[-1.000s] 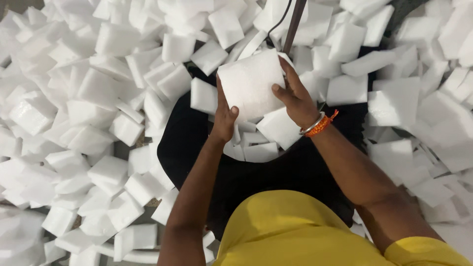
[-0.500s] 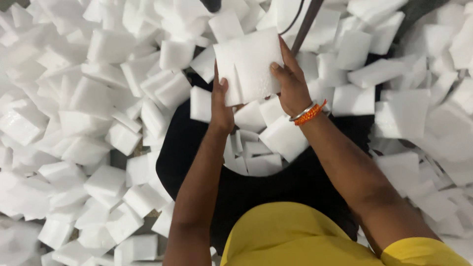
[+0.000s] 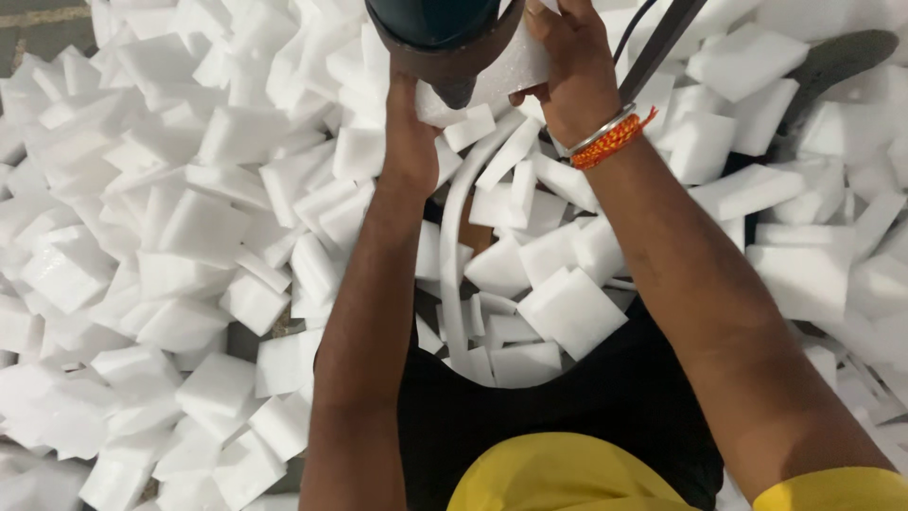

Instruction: The person sits cross-legged on the floor and repeatedly picks up white foam blocks, breaks them into smaller pieces by hand, and drops them onto a growing pile. The action is continuous and repetitive, with no tools used.

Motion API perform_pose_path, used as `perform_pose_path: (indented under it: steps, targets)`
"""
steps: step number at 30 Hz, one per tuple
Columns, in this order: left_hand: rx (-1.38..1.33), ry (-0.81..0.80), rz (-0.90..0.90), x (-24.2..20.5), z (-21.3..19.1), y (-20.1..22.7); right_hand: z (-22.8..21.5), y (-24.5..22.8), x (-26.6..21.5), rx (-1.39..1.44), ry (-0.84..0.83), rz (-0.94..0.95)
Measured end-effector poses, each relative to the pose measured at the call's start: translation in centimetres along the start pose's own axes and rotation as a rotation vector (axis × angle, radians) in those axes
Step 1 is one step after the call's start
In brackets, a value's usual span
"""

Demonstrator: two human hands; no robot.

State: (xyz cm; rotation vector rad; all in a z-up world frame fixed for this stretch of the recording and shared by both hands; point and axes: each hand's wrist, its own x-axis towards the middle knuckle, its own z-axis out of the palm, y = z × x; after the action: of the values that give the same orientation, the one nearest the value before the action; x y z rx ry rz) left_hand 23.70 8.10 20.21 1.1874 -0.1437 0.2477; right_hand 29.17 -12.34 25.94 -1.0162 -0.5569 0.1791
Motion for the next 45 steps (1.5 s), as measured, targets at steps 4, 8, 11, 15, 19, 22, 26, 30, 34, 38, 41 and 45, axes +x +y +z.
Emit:
perform_pose_path:
  steps: [4, 8, 11, 15, 19, 22, 26, 30, 34, 38, 41, 45]
  targets:
    - [0.046, 0.119, -0.147, -1.4, 0.4, -1.0, 0.9, 0.6, -1.7, -0.043, 0.076, 0.015]
    - [-0.004, 0.132, -0.155, -3.8, 1.8, -1.4, 1.1, 2.2, -4.2, -0.147, 0.168, 0.062]
    - [0.037, 0.116, -0.084, -6.7, 3.2, -1.3, 0.9, 3.6, -6.3, -0.251, 0.097, -0.079]
    - [0.112, 0.149, -0.151, -10.3, 4.4, -2.0, 0.8, 5.4, -9.4, -0.28, 0.185, 0.025]
    - [0.196, 0.113, -0.072, -13.5, 4.7, -3.2, 1.1, 5.7, -12.6, -0.244, 0.192, 0.15]
    - [0.507, 0.103, -0.199, -16.2, 3.7, -2.8, 0.3, 4.7, -15.1, -0.095, 0.155, 0.301]
    - [1.209, -0.079, -0.146, -20.0, 2.2, -0.7, -2.8, 2.7, -16.7, 0.032, 0.184, 0.671]
    - [1.225, -0.201, 0.111, -22.2, 2.7, 0.8, -3.9, 2.8, -18.4, 0.027, 0.239, 0.793]
    - [0.586, -0.129, -0.204, -22.1, 3.7, 0.9, -4.7, 2.2, -19.3, -0.069, 0.178, 0.701]
    - [0.027, 0.113, -0.652, -20.6, 3.1, 0.5, -5.1, 1.3, -19.8, -0.735, -0.089, 0.093]
    - [-0.005, 0.062, -0.649, -18.9, 2.6, 0.6, -3.9, 2.0, -19.6, -0.634, -0.262, -0.014]
    - [-0.11, 0.071, -0.605, -15.1, 2.4, 1.5, -2.6, 3.4, -16.3, -0.958, -0.054, -0.11]
